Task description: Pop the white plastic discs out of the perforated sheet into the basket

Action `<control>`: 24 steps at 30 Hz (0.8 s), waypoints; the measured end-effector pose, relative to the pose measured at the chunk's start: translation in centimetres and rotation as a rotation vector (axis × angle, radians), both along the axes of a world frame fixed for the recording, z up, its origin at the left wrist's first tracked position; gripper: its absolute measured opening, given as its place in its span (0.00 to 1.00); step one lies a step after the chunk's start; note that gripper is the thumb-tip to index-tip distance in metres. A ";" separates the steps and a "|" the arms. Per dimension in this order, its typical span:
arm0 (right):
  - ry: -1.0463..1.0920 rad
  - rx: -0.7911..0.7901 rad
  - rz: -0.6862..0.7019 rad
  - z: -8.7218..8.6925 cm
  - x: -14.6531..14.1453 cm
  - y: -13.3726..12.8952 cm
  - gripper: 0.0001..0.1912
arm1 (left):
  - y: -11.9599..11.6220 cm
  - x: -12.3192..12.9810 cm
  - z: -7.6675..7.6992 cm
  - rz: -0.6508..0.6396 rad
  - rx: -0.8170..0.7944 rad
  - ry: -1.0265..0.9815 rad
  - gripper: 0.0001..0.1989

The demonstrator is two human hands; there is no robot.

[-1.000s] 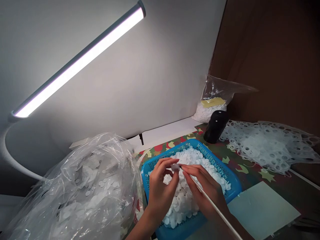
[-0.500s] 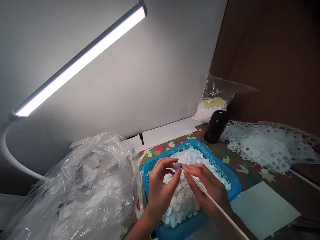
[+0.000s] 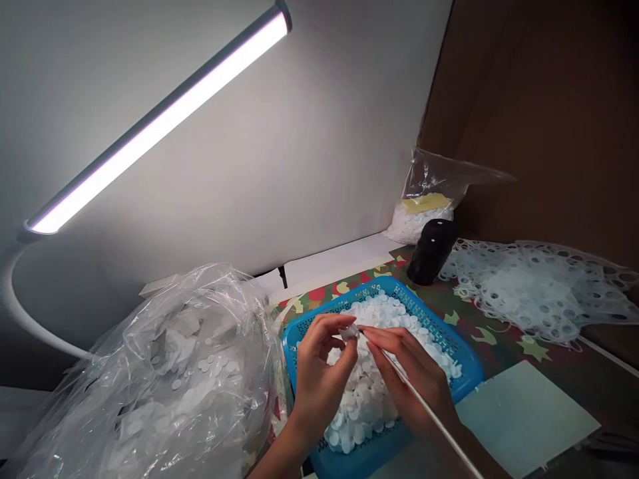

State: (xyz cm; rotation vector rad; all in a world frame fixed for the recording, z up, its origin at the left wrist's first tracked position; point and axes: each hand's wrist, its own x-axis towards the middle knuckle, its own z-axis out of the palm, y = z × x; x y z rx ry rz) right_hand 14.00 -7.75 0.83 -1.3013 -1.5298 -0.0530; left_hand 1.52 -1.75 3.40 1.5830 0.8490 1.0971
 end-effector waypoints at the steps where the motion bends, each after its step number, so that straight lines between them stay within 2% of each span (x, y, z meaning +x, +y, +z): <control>1: -0.002 -0.002 -0.008 -0.1 0.0 0.0 0.13 | 0.0 0.0 0.0 0.000 0.003 0.004 0.11; 5: 0.016 0.005 -0.111 0.0 0.9 0.1 0.12 | -0.2 -0.1 0.0 -0.010 0.011 0.029 0.11; 10: 0.043 0.033 -0.379 0.7 3.5 -0.1 0.08 | 0.0 -0.3 -0.1 -0.016 0.000 0.053 0.09; 12: 0.092 0.023 -0.440 1.0 4.3 -0.3 0.08 | 0.2 -0.4 -0.2 -0.024 -0.033 0.054 0.08; 13: 0.107 0.009 -0.425 1.1 4.5 -0.4 0.07 | 0.3 -0.5 -0.2 -0.032 -0.056 0.050 0.07; 18: 0.151 -0.105 -0.173 1.3 4.3 -0.5 0.06 | 0.6 -0.5 -0.2 -0.080 -0.196 -0.008 0.06; 24: 0.335 -0.307 -0.118 1.0 3.9 -0.5 0.08 | 0.7 -0.5 -0.4 -0.103 -0.241 0.007 0.04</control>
